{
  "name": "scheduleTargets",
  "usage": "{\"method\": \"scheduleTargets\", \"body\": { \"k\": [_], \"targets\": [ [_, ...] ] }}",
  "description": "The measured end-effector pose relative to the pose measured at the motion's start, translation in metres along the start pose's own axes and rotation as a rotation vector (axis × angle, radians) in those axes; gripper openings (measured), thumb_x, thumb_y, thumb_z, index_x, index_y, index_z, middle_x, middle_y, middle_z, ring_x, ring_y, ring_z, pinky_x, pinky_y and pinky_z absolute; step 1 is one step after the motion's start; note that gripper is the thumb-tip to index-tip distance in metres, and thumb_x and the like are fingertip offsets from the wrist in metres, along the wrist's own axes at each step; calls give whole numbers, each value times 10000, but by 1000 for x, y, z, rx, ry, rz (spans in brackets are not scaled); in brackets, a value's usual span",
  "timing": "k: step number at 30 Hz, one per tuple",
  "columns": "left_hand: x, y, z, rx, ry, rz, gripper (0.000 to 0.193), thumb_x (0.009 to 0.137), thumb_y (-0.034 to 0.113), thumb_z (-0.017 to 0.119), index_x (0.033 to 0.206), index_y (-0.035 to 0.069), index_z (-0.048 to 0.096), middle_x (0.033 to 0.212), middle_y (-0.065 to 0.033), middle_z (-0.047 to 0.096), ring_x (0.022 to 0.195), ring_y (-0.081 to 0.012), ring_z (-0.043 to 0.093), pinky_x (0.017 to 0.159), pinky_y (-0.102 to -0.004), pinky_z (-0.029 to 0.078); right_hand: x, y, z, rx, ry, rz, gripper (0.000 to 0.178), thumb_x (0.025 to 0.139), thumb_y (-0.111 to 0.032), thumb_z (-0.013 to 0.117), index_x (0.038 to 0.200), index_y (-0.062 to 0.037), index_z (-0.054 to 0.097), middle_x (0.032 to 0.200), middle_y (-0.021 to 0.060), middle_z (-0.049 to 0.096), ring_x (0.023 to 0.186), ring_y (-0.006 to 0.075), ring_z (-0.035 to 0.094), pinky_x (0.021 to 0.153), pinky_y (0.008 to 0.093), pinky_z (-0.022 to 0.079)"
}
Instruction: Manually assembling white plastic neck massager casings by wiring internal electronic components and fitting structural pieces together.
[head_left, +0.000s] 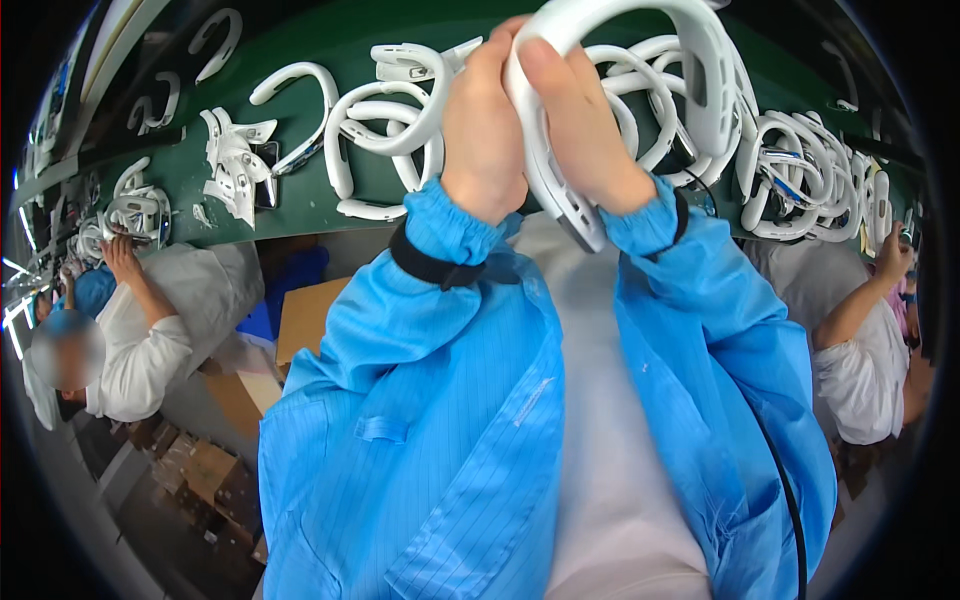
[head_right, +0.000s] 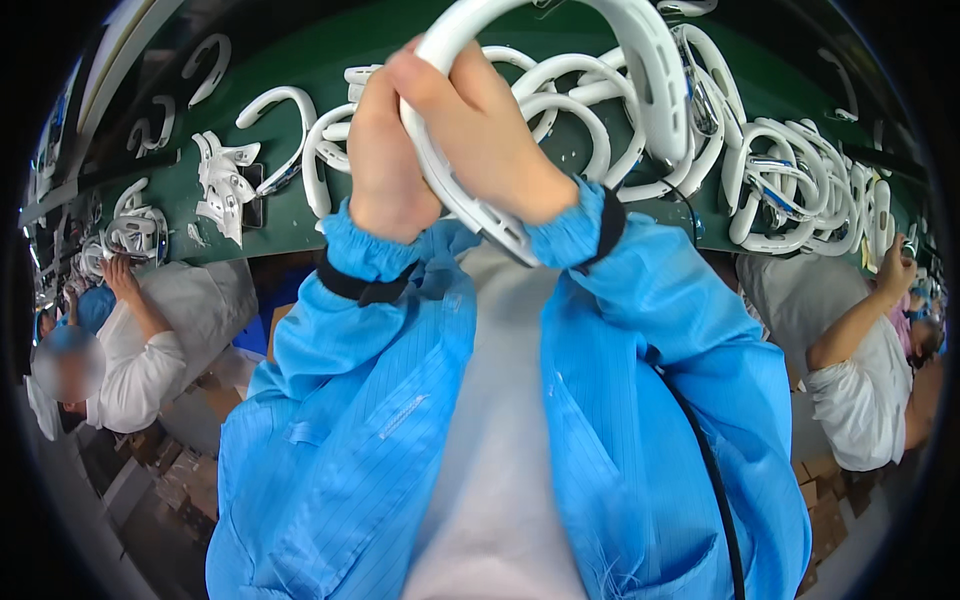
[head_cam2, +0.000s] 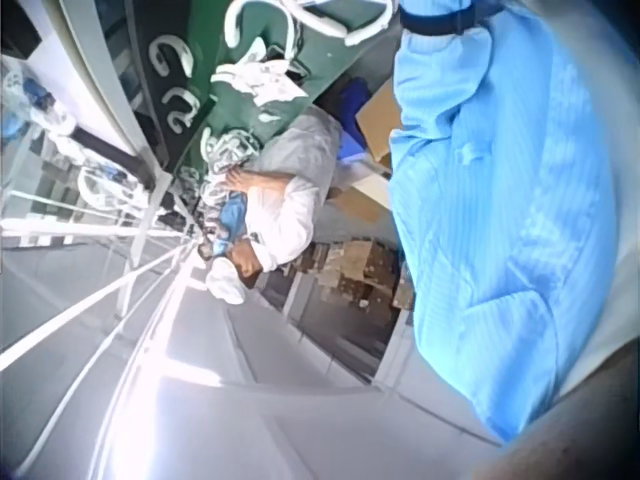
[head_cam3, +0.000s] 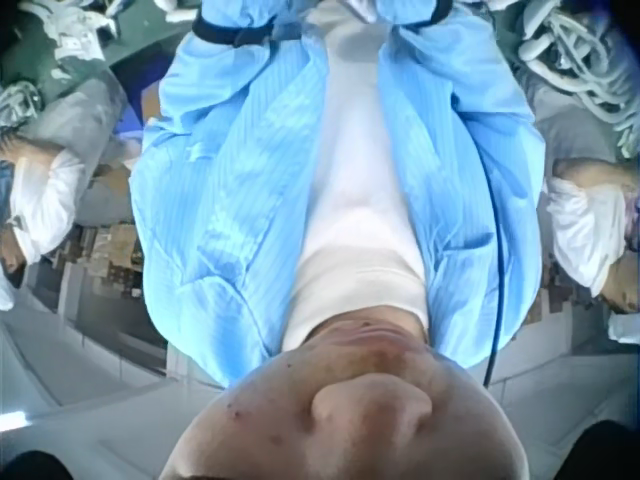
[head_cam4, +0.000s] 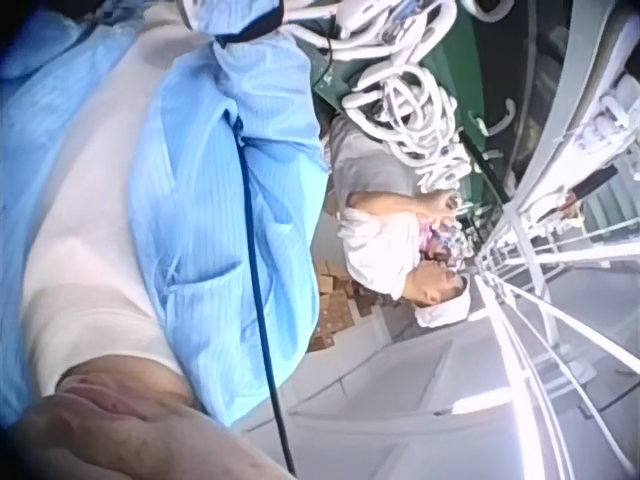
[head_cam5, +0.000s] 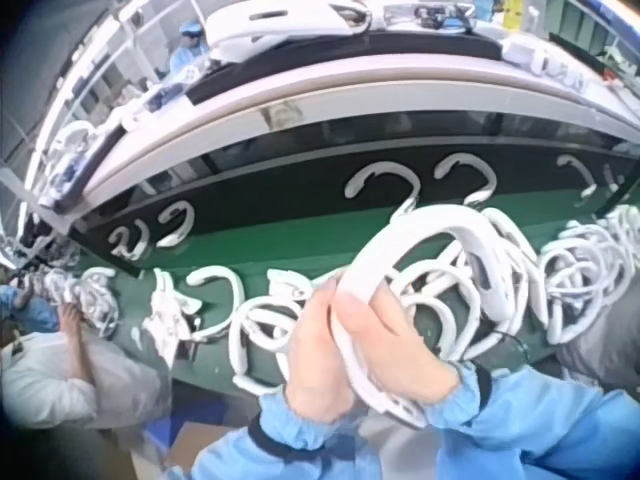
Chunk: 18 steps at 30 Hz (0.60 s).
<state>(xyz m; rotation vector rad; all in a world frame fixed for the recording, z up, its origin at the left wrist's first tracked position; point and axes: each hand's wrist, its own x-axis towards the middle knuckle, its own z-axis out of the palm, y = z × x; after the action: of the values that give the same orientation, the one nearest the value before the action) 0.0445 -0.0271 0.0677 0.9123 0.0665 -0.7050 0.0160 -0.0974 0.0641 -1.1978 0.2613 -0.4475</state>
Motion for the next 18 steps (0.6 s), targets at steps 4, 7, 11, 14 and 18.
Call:
{"method": "scheduleTargets", "body": {
  "k": [4,7,11,14,18],
  "targets": [
    [-7,2,10,205,-21,99,417,942,298,331,1163,-9,506,996,-75,585,890,-140,549,767,-262,444,-2,-12,-8,195,-95,128,305,878,-290,522,968,2,521,821,55,577,721,96,546,601,233,447],
    [-18,7,7,286,-143,189,454,950,325,335,1173,-37,494,995,-69,580,886,-128,537,756,-240,432,-10,-19,-2,46,-73,15,374,903,-360,428,955,-1,520,873,105,598,759,140,567,677,258,461],
    [-33,14,13,414,-229,352,474,943,347,328,1118,-46,527,925,-89,595,809,-133,547,684,-236,425,-27,-45,23,167,96,15,465,886,-440,420,940,12,516,800,134,585,694,175,560,669,280,459],
    [-51,22,26,404,-231,292,520,942,365,255,1150,-41,505,1100,-130,562,1021,-188,517,906,-289,372,-28,-43,8,113,-10,-96,577,850,-526,459,982,35,479,727,148,594,630,213,578,690,306,469],
    [-45,22,41,324,-191,525,488,920,338,285,940,-47,583,789,-117,604,716,-164,549,620,-270,414,-9,-58,-12,20,-268,-396,669,843,-610,376,977,36,488,799,166,611,691,238,588,697,311,462]
  ]
}}
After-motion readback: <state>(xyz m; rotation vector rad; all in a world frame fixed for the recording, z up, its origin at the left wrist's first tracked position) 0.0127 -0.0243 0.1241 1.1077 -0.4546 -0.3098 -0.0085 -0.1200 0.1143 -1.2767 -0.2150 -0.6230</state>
